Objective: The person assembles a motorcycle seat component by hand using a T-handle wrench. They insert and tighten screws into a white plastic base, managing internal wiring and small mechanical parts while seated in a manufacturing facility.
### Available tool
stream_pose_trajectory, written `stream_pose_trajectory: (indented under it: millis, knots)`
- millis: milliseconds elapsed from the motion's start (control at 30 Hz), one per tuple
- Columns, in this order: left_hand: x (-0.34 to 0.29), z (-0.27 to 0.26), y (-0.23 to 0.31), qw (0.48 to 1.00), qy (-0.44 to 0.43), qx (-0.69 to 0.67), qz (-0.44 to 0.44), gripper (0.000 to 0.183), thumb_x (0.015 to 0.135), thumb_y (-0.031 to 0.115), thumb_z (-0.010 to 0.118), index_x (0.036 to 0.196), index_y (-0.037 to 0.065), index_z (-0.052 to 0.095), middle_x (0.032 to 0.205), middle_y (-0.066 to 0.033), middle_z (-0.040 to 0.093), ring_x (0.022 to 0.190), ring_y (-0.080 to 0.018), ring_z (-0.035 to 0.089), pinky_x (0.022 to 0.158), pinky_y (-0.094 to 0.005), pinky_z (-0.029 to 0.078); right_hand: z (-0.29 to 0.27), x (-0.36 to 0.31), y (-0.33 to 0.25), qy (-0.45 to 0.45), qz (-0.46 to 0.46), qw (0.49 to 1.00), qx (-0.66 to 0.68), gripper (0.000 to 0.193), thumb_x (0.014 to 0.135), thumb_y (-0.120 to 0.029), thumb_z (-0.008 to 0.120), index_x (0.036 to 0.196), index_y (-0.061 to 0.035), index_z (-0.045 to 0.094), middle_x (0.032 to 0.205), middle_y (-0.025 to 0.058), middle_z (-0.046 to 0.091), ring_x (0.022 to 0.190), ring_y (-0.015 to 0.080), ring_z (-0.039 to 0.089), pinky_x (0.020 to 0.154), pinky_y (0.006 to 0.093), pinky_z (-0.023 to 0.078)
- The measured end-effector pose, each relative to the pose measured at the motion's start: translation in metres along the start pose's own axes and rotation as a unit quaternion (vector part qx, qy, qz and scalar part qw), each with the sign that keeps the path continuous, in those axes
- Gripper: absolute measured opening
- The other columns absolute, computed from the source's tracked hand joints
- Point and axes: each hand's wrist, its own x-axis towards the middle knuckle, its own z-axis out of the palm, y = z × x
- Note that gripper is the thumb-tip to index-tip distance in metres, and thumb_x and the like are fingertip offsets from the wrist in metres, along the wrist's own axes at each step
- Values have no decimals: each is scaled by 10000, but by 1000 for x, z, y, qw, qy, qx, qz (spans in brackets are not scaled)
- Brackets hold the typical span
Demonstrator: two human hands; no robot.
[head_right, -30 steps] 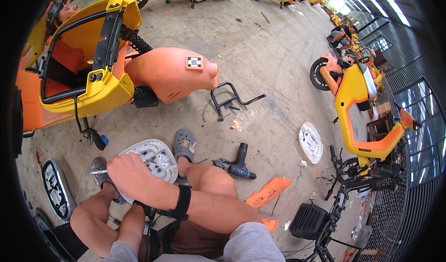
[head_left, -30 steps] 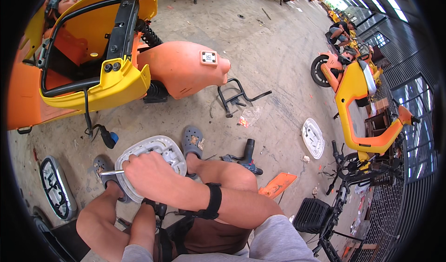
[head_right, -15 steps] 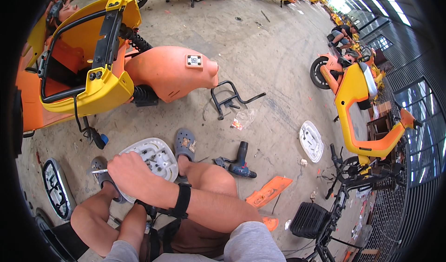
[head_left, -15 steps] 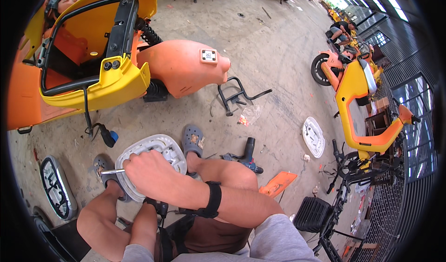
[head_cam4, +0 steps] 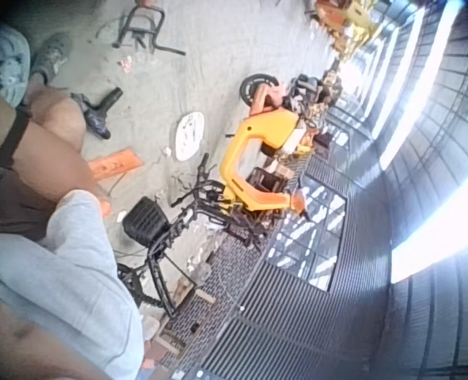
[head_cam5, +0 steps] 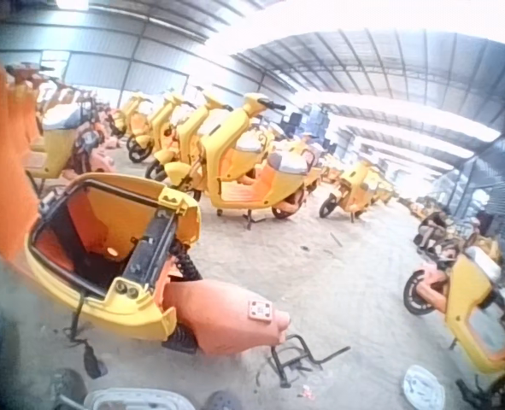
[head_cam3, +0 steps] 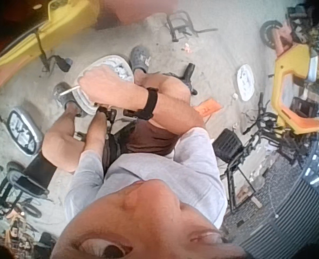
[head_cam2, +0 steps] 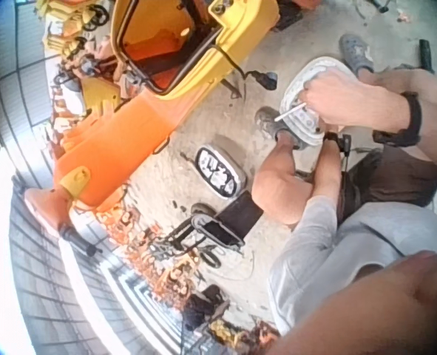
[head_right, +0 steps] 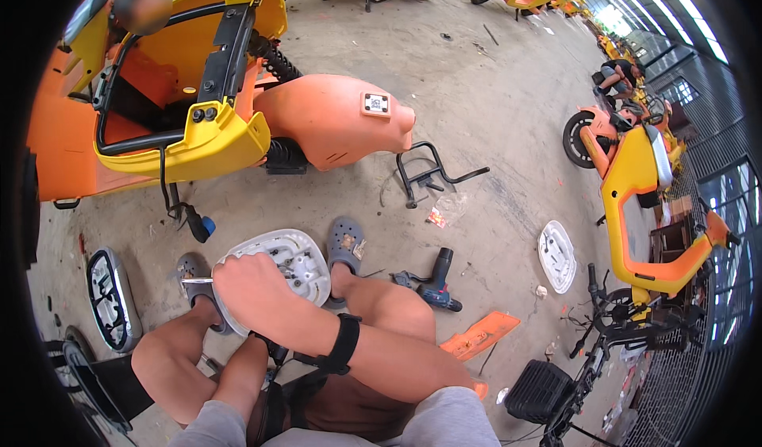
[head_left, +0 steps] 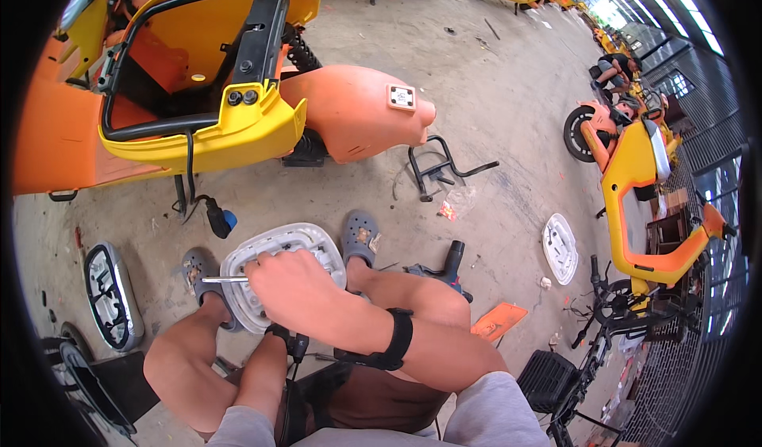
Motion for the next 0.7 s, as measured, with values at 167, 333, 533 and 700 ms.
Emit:
stream_pose_trajectory:
  millis: [167,333,533,700]
  knots:
    - [2,3,3,1000,-2,-5,1,289,965,291,547,1078,28,585,811,-152,680,771,-299,696,622,-453,551,5,2,-2,1,-17,1000,-16,209,634,11,673,838,33,636,779,186,657,707,352,684,600,428,532]
    - [5,5,7,1000,-5,-5,4,290,965,293,546,1077,28,587,814,-154,681,774,-301,696,625,-455,551,4,1,-1,1,-17,1000,-11,195,635,18,667,825,35,633,784,196,660,706,351,686,594,425,529]
    - [7,10,12,1000,-9,-4,10,292,965,295,545,1075,28,590,818,-155,683,777,-303,697,629,-457,551,5,1,0,4,-12,1000,-17,207,621,6,699,816,25,633,766,187,670,711,345,693,594,419,532]
    - [10,10,14,1000,-8,-2,13,293,966,296,544,1074,28,592,821,-156,684,780,-305,697,632,-458,551,5,1,-1,11,-11,1000,-25,212,612,-2,712,807,21,633,759,187,675,704,344,694,594,414,535]
